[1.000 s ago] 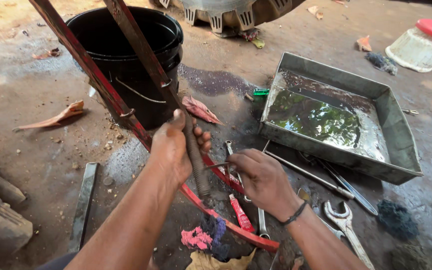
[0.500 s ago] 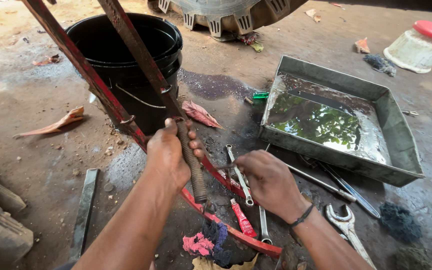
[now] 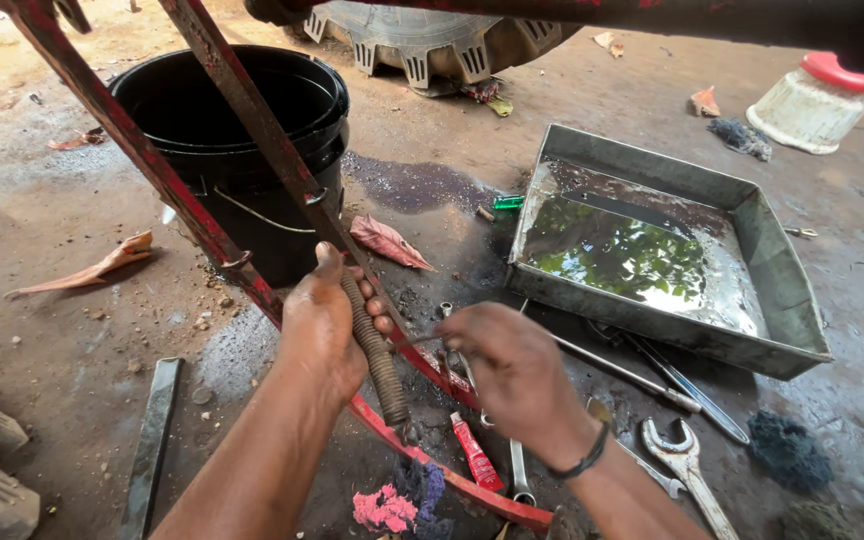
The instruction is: The person sits on the ground and uses a flat metal file to scrape and clean a long, threaded metal rod. They repeatedly rub the file along the rod's surface to remove dirt or rust, occasionally turning the rod to access different sections.
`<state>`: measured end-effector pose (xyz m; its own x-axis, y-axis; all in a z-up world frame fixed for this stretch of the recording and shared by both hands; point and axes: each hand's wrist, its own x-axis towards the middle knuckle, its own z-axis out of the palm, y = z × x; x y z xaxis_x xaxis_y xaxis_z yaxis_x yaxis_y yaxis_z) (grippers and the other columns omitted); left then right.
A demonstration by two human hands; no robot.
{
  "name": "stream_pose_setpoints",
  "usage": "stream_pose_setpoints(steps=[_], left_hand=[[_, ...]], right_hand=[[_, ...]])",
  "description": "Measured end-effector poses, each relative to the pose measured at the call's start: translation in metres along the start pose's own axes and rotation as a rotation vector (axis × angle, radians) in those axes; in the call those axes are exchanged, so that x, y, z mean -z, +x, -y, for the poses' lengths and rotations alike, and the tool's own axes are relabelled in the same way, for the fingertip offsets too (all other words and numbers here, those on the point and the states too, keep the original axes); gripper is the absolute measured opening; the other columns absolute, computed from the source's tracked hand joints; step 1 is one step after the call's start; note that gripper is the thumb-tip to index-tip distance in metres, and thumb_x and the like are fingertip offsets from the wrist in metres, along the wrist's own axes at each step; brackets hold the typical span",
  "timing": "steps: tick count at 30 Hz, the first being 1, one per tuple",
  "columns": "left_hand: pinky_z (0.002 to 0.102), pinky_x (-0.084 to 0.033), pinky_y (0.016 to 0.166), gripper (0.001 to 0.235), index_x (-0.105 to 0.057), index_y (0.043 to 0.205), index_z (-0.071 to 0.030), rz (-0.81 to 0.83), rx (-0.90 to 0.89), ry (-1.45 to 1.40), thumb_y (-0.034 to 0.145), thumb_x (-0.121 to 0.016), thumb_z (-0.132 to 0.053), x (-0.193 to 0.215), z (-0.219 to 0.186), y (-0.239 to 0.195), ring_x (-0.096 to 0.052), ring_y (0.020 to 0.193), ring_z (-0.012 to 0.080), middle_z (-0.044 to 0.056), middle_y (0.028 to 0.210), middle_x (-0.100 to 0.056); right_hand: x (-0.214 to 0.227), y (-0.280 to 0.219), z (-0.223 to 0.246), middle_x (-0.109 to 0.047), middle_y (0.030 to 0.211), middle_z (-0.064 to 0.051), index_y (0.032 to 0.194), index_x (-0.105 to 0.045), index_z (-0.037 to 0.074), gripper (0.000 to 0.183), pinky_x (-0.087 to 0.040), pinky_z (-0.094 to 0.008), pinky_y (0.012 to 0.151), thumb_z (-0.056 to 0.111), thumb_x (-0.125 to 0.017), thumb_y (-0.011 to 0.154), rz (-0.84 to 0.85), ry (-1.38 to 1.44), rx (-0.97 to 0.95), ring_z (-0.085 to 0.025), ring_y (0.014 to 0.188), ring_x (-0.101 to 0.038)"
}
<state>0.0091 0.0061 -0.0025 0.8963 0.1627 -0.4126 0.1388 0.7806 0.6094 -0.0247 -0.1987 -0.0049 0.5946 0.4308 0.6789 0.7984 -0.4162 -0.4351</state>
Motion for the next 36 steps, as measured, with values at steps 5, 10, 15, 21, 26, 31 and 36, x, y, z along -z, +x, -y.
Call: stream_pose_setpoints(steps=[5, 10, 15, 21, 26, 31, 36], left_hand=[[0.033, -0.039, 0.053, 0.046, -0.051, 0.092, -0.007, 0.035, 0.006, -0.019, 0.101, -0.049, -0.053, -0.001, 0.009, 0.009, -0.043, 0.061, 0.0169, 0.004, 0.074, -0.045], [0.032, -0.040, 0.054, 0.049, -0.053, 0.091, -0.007, 0.011, 0.027, -0.020, 0.102, -0.045, -0.054, 0.004, 0.006, 0.007, -0.042, 0.061, 0.0154, 0.002, 0.073, -0.046], [0.032, -0.038, 0.053, 0.046, -0.049, 0.089, -0.008, 0.037, 0.097, -0.150, 0.105, -0.042, -0.051, -0.004, 0.008, 0.004, -0.041, 0.060, 0.0157, 0.003, 0.071, -0.044], [0.033, -0.038, 0.053, 0.044, -0.048, 0.088, -0.010, -0.058, 0.031, -0.141, 0.105, -0.042, -0.050, -0.007, -0.003, -0.009, -0.041, 0.060, 0.0164, 0.003, 0.071, -0.044], [0.036, -0.042, 0.060, 0.042, -0.046, 0.088, -0.010, -0.121, -0.082, -0.142, 0.102, -0.044, -0.050, -0.011, 0.005, -0.008, -0.045, 0.062, 0.0180, 0.003, 0.071, -0.044], [0.040, -0.050, 0.075, 0.025, -0.051, 0.094, -0.008, -0.069, -0.179, -0.347, 0.101, -0.058, -0.031, -0.005, 0.020, 0.001, -0.053, 0.069, 0.0198, 0.004, 0.078, -0.049], [0.041, -0.058, 0.077, 0.018, -0.060, 0.099, -0.004, 0.046, -0.076, 0.257, 0.094, -0.057, -0.021, 0.004, -0.009, -0.008, -0.059, 0.071, 0.0192, 0.007, 0.084, -0.060]], right_hand=[[0.003, -0.003, 0.002, -0.070, 0.096, -0.012, 0.107, -0.069, 0.002, 0.037, -0.056, -0.037, 0.073, -0.012, -0.059, 0.074, 0.123, -0.107, -0.002, -0.027, 0.084, -0.071], [0.009, 0.004, 0.002, -0.070, 0.096, -0.011, 0.106, -0.069, 0.003, 0.032, -0.056, -0.037, 0.074, -0.013, -0.061, 0.080, 0.052, -0.086, 0.022, -0.027, 0.086, -0.071], [0.003, -0.001, 0.004, -0.071, 0.098, -0.013, 0.105, -0.069, 0.002, 0.034, -0.056, -0.037, 0.072, -0.013, -0.058, 0.077, 0.076, -0.081, 0.013, -0.028, 0.085, -0.070], [0.010, 0.002, -0.009, -0.070, 0.088, -0.011, 0.104, -0.069, 0.002, 0.013, -0.054, -0.034, 0.069, 0.003, -0.063, 0.093, 0.030, -0.083, -0.267, -0.021, 0.078, -0.069], [-0.017, 0.003, -0.008, -0.064, 0.086, -0.006, 0.100, -0.064, 0.001, 0.015, -0.056, -0.034, 0.066, 0.013, -0.057, 0.104, 0.177, 0.601, -0.871, -0.014, 0.075, -0.060], [-0.023, 0.002, -0.002, -0.070, 0.085, -0.007, 0.102, -0.062, 0.002, 0.014, -0.055, -0.030, 0.054, 0.011, -0.053, 0.097, 0.080, 0.956, -1.078, -0.016, 0.070, -0.070], [-0.018, -0.001, -0.023, -0.069, 0.079, -0.009, 0.102, -0.061, -0.002, 0.007, -0.049, -0.028, 0.050, 0.005, -0.058, 0.100, -0.038, 0.856, -0.805, -0.015, 0.063, -0.065]])
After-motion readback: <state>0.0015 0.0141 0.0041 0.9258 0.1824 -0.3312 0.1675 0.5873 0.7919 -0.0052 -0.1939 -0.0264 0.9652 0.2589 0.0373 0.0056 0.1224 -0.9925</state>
